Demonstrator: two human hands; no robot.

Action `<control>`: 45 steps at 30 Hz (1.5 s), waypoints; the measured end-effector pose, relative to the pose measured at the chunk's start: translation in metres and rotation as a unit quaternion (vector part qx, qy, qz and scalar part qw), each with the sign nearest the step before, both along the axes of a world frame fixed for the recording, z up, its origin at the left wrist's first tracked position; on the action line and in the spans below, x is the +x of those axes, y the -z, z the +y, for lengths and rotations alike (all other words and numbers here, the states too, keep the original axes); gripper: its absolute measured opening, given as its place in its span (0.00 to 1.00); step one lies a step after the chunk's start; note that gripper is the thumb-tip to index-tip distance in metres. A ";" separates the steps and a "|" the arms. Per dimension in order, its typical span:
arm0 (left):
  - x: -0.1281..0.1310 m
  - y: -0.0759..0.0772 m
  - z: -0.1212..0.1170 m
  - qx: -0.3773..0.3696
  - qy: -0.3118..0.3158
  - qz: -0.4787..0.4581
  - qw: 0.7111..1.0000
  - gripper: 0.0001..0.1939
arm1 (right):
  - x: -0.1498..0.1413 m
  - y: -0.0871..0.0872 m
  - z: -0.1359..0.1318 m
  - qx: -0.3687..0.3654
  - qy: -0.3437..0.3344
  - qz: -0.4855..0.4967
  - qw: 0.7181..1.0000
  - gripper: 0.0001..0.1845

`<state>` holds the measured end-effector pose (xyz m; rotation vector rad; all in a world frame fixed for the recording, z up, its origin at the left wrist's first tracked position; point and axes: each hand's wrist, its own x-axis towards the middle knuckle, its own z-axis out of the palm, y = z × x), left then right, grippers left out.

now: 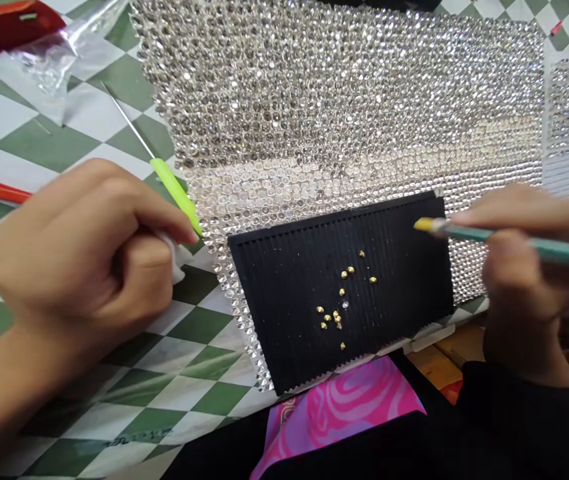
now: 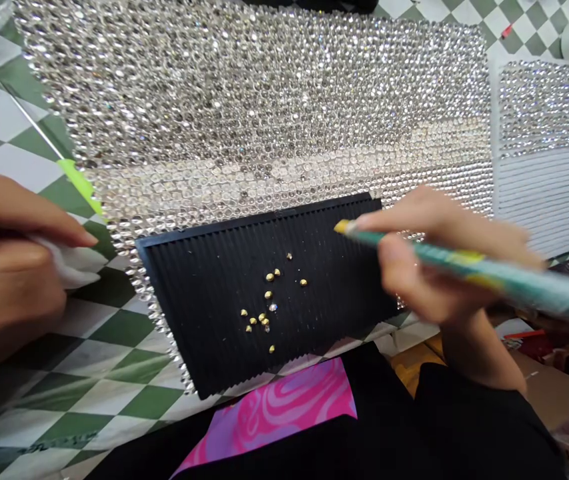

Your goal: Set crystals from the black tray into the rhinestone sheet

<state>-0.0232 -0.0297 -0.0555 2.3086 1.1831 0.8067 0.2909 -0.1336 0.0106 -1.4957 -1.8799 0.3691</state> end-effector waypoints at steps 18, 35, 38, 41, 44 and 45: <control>-0.002 -0.001 0.002 0.004 0.032 0.011 0.999 0.12 | -0.032 0.006 0.004 -0.018 -0.129 0.026 0.991 0.07; 0.004 -0.004 -0.002 -0.015 -0.025 0.019 0.999 0.13 | -0.031 0.010 0.005 0.003 -0.127 0.020 0.992 0.08; 0.003 -0.004 -0.001 -0.021 -0.023 0.021 0.999 0.13 | -0.031 0.009 0.007 0.017 -0.149 0.035 0.988 0.08; 0.003 -0.005 -0.001 -0.028 -0.033 0.020 0.999 0.13 | -0.030 0.003 0.007 -0.002 -0.124 0.040 0.991 0.11; 0.003 -0.005 -0.002 -0.031 -0.040 0.021 0.999 0.13 | -0.020 -0.004 0.001 0.001 -0.072 0.029 0.997 0.16; 0.003 -0.005 -0.002 -0.033 -0.039 0.024 0.998 0.13 | -0.013 -0.006 -0.001 -0.004 -0.045 0.020 0.999 0.17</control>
